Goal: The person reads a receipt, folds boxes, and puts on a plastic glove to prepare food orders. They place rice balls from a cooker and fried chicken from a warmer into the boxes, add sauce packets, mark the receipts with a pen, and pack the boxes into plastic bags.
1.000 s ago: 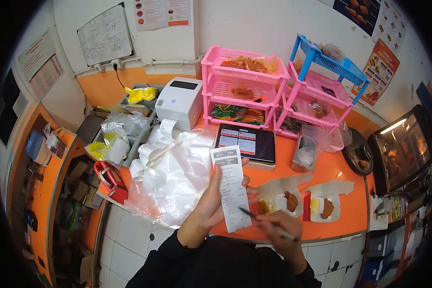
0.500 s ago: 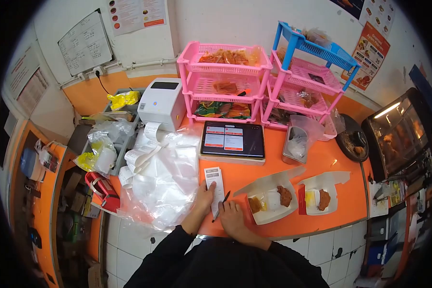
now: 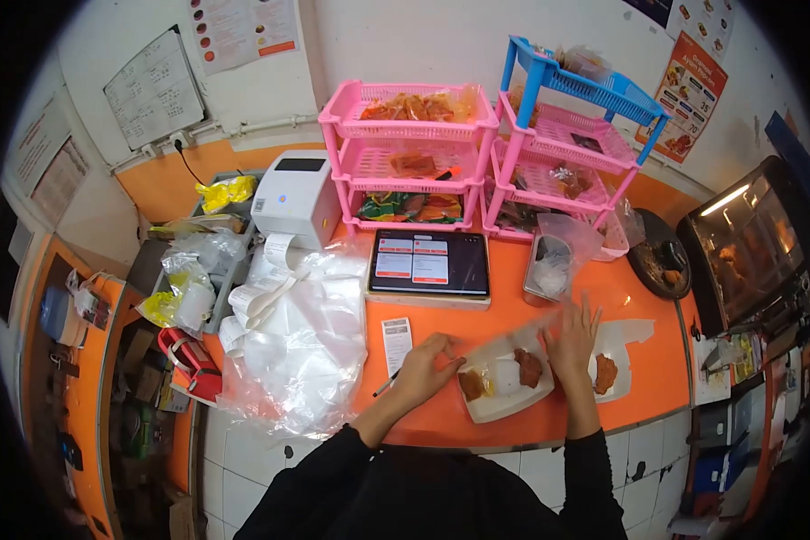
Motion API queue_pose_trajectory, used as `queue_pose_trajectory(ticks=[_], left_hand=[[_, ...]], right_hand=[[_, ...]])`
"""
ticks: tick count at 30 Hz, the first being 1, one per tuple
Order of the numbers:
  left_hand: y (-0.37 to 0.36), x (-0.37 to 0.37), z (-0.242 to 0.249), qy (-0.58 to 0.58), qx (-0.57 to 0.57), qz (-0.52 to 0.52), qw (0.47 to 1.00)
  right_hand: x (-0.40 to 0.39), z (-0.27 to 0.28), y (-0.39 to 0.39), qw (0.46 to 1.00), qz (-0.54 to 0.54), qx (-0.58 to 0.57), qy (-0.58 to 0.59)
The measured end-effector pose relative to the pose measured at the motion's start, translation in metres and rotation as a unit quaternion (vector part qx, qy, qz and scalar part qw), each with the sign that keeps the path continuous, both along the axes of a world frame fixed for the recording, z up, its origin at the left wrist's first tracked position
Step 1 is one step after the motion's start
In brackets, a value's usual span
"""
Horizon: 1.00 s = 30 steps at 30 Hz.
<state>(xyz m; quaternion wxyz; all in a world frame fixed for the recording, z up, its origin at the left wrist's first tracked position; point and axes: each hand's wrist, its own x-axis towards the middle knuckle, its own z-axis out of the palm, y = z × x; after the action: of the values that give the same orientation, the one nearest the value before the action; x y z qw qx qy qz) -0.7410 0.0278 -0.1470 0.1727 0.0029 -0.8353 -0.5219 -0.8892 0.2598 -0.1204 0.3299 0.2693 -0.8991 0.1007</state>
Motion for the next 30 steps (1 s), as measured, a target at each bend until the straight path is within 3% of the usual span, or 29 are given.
queue_pose_trajectory(ticks=[1,2,4,5,7,8,10,11,13,14,15,16,17,18,20,21,23,25,27,28,29,30], left_hand=[[-0.003,-0.007,-0.006,-0.033,0.072,-0.024,0.997],[-0.006,-0.01,-0.013,-0.029,0.068,-0.023,0.997],[-0.01,-0.01,-0.018,-0.024,0.196,0.022,0.98],[-0.016,-0.009,-0.02,-0.027,0.195,0.021,0.98],[-0.03,-0.006,-0.02,-0.034,0.328,0.006,0.944],[-0.031,-0.006,-0.019,-0.036,0.325,0.005,0.945],[-0.035,-0.007,-0.015,-0.062,0.371,-0.011,0.926],[-0.031,-0.008,-0.016,-0.06,0.371,-0.008,0.927],[-0.009,-0.011,-0.022,-0.06,0.3,0.032,0.951],[0.003,-0.015,-0.027,-0.095,0.285,0.051,0.953],[0.017,-0.023,-0.035,-0.13,0.269,0.069,0.952],[0.028,-0.036,-0.046,0.016,0.151,0.107,0.983],[0.039,-0.04,-0.038,0.063,0.125,0.154,0.978],[0.037,-0.039,-0.025,0.07,0.121,0.158,0.978],[0.032,-0.041,0.0,-0.102,0.362,0.127,0.918],[0.025,-0.043,0.005,-0.1,0.414,0.142,0.894],[0.014,-0.05,-0.004,-0.047,0.397,0.12,0.909],[0.002,-0.049,-0.008,0.001,0.379,0.098,0.92],[-0.016,-0.039,-0.008,-0.066,0.337,-0.029,0.939],[-0.023,-0.033,-0.012,-0.067,0.336,-0.027,0.939],[-0.032,-0.029,-0.019,-0.097,0.306,-0.095,0.942],[-0.037,-0.023,-0.023,-0.126,0.273,-0.162,0.94]], right_hand=[[-0.007,-0.001,0.0,0.997,0.029,0.046,-0.055],[-0.012,-0.002,0.0,0.997,0.031,0.042,-0.051],[-0.01,0.009,0.0,0.93,0.031,0.002,-0.365],[-0.006,0.01,-0.002,0.93,0.03,0.001,-0.367],[0.002,0.009,-0.007,0.872,0.066,-0.075,-0.479],[0.003,-0.002,-0.007,0.871,0.066,-0.079,-0.48],[0.004,-0.029,-0.009,0.74,0.3,-0.369,-0.476],[0.009,-0.035,-0.008,0.739,0.302,-0.368,-0.477],[0.022,-0.041,-0.022,0.527,0.191,-0.573,-0.598],[0.026,-0.046,-0.032,0.523,0.198,-0.569,-0.604],[0.029,-0.051,-0.043,0.485,0.151,-0.661,-0.552],[0.032,-0.052,-0.056,0.441,0.101,-0.745,-0.491],[0.044,-0.025,-0.068,0.505,0.084,-0.725,-0.46],[0.043,-0.024,-0.072,0.504,0.093,-0.725,-0.461],[0.045,-0.027,-0.075,0.565,0.037,-0.7,-0.436],[0.045,-0.031,-0.073,0.566,0.042,-0.697,-0.438],[0.042,-0.041,-0.061,0.664,0.142,-0.636,-0.368],[0.042,-0.033,-0.045,0.673,0.141,-0.592,-0.42],[0.04,-0.027,-0.024,0.68,0.138,-0.545,-0.47],[0.036,-0.026,-0.012,0.708,0.143,-0.48,-0.498],[0.033,-0.026,-0.002,0.731,0.149,-0.413,-0.522],[0.035,-0.026,0.009,0.73,0.15,-0.413,-0.523]])
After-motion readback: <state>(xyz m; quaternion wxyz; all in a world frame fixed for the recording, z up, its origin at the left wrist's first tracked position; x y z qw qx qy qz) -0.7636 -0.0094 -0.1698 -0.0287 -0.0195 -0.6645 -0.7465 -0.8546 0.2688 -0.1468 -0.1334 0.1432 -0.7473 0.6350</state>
